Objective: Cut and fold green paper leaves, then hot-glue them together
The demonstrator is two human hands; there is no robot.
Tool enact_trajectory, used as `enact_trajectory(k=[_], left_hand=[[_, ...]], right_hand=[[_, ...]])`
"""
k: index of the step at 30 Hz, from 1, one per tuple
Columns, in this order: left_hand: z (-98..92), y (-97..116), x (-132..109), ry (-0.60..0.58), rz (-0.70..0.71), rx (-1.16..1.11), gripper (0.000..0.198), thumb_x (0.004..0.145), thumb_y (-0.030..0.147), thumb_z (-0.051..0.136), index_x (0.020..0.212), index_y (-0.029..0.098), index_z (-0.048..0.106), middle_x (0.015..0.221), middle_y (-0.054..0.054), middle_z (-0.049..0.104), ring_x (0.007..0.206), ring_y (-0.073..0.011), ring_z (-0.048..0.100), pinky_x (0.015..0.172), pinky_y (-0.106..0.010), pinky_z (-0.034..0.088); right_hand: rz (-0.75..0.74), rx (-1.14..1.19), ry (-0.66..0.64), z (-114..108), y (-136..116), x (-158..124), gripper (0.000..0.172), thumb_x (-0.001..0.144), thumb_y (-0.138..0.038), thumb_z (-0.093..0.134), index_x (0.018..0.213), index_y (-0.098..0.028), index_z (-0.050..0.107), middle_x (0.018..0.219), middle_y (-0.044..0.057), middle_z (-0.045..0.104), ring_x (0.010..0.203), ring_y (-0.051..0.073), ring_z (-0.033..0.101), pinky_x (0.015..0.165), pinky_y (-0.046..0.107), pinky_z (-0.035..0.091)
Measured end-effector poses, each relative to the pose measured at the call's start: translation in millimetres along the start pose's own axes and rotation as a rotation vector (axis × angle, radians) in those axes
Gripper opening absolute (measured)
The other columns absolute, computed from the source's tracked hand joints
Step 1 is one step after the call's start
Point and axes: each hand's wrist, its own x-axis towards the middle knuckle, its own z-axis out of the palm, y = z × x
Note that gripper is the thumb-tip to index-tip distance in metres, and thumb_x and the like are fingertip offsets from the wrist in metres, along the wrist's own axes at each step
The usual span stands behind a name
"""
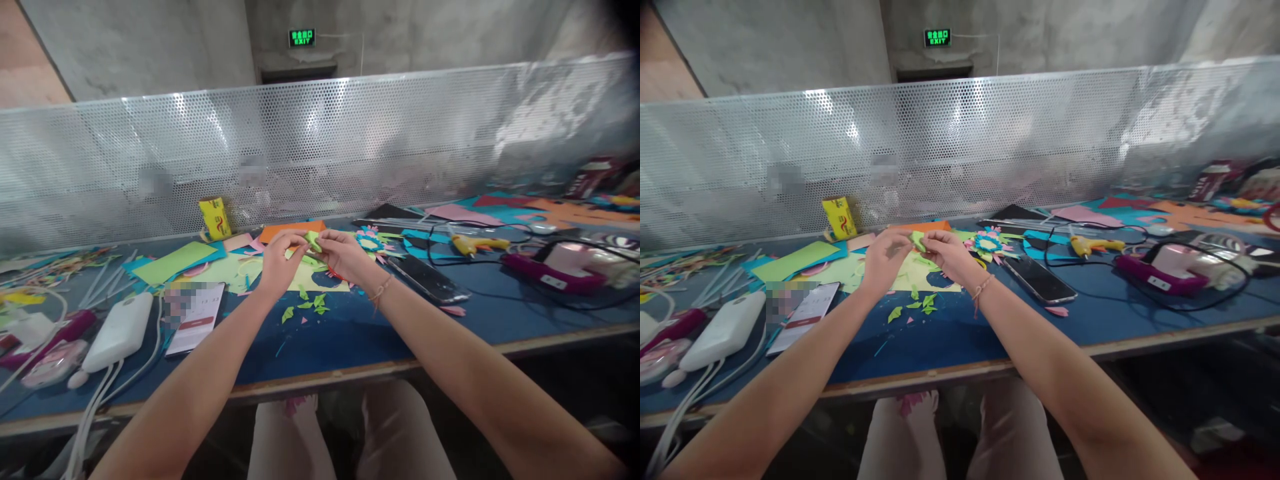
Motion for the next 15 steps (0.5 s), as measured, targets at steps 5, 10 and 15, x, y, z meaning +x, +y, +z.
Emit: enact_trajectory(k=[5, 10, 15], left_hand=[[2.3, -1.7, -2.0, 0.009, 0.034, 0.003, 0.003, 0.075, 0.021, 0.056, 0.076, 0.02, 0.058, 0.092, -0.005, 0.06, 0.086, -0.0143, 0.056, 0.076, -0.031, 0.047], [4.3, 1.3, -4.6, -0.009, 0.016, -0.026, 0.016, 0.074, 0.024, 0.058, 0.09, 0.021, 0.058, 0.094, -0.006, 0.059, 0.086, -0.0153, 0.056, 0.078, -0.032, 0.046], [4.2, 5.7, -5.0, -0.025, 0.038, 0.033, 0.016, 0.077, 0.025, 0.053, 0.091, 0.024, 0.061, 0.09, -0.004, 0.061, 0.087, -0.0153, 0.056, 0.078, -0.031, 0.045]], right_hand=[[0.039, 0.03, -0.001, 3.7, -3.4, -2.9, 0.013, 0.064, -0.022, 0.068, 0.068, -0.018, 0.056, 0.061, -0.005, 0.053, 0.059, 0.005, 0.053, 0.06, 0.021, 0.045], [0.063, 0.026, -0.032, 5.5, -6.6, -4.4, 0.013, 0.064, -0.021, 0.067, 0.067, -0.017, 0.055, 0.062, -0.004, 0.053, 0.058, 0.005, 0.053, 0.057, 0.02, 0.044], [0.055, 0.002, -0.073, 4.8, -6.4, -5.1, 0.012, 0.067, -0.021, 0.065, 0.067, -0.017, 0.054, 0.062, -0.004, 0.052, 0.059, 0.006, 0.053, 0.058, 0.02, 0.045]])
